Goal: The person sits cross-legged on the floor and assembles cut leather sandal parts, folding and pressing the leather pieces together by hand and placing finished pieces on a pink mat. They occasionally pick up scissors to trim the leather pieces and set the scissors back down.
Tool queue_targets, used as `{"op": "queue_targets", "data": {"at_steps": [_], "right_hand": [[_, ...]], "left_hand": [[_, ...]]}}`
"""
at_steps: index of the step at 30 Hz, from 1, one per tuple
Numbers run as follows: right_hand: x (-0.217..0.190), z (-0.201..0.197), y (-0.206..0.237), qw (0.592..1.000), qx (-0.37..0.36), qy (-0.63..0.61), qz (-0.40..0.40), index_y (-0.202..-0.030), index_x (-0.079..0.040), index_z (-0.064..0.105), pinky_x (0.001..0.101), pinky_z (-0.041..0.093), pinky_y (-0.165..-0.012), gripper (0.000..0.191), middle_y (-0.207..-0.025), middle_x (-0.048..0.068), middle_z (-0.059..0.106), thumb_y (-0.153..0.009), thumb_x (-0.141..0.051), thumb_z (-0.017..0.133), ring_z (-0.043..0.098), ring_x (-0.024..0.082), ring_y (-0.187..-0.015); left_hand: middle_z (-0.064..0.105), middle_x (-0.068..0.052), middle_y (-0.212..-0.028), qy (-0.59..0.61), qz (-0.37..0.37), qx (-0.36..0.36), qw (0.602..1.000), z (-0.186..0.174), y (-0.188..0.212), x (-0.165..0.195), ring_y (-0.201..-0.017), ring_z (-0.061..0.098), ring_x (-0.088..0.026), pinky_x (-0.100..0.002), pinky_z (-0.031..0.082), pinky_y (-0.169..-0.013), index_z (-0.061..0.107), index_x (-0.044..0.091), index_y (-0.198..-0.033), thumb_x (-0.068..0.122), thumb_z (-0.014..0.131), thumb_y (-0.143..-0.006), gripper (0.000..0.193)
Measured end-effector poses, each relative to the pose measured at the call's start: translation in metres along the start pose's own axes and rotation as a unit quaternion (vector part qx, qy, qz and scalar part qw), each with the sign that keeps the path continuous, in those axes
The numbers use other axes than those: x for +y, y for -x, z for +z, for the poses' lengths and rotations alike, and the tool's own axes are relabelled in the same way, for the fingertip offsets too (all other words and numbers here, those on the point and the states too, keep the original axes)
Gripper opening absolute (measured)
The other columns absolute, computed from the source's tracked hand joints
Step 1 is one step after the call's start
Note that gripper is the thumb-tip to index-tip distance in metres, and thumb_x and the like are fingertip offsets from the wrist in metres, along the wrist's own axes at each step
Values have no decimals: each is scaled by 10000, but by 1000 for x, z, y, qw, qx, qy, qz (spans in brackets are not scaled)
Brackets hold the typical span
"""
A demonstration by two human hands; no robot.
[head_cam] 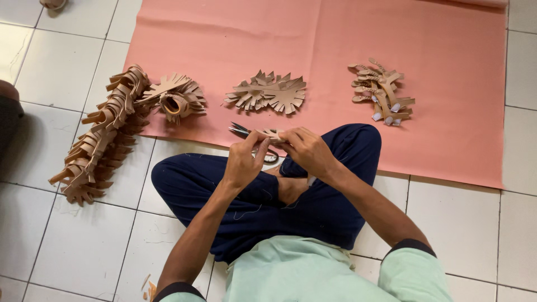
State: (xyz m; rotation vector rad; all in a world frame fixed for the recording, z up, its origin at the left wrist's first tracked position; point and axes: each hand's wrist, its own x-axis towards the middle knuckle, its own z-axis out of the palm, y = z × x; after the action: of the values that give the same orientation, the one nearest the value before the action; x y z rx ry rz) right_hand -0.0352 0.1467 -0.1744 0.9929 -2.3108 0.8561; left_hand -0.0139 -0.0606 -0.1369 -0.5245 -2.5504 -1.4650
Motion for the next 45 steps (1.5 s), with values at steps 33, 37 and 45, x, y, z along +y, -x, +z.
{"op": "queue_targets", "data": {"at_steps": [33,37,45], "right_hand": [[-37,-8,-2,838,28,-404,366,-1139,11,734,242,621,-781,260,-970,94,807,-947,-164,752,767,106,-877],[-36,6,3,799,58,-451,394,-1126,24,717,238,623,-780,259,-963,75,804,-951,-167,738,762,92,-870],[11,43,10,662,182,-594,419,-1168,32,675,224,575,-818,247,-1031,78,752,-968,-106,722,715,98,-913]], "left_hand": [[764,-93,-822,-29,42,63,997,10,-11,4,-717,770,-182,-285,593,-589,678,4,-1012,160,690,-1003,157],[749,-83,-817,-28,29,91,995,13,-12,-1,-699,761,-179,-282,588,-585,659,8,-1024,175,662,-1052,169],[623,-205,-1386,-180,179,116,960,21,18,5,-1313,607,-379,-471,524,-1094,543,30,-1400,64,581,-1064,340]]}}
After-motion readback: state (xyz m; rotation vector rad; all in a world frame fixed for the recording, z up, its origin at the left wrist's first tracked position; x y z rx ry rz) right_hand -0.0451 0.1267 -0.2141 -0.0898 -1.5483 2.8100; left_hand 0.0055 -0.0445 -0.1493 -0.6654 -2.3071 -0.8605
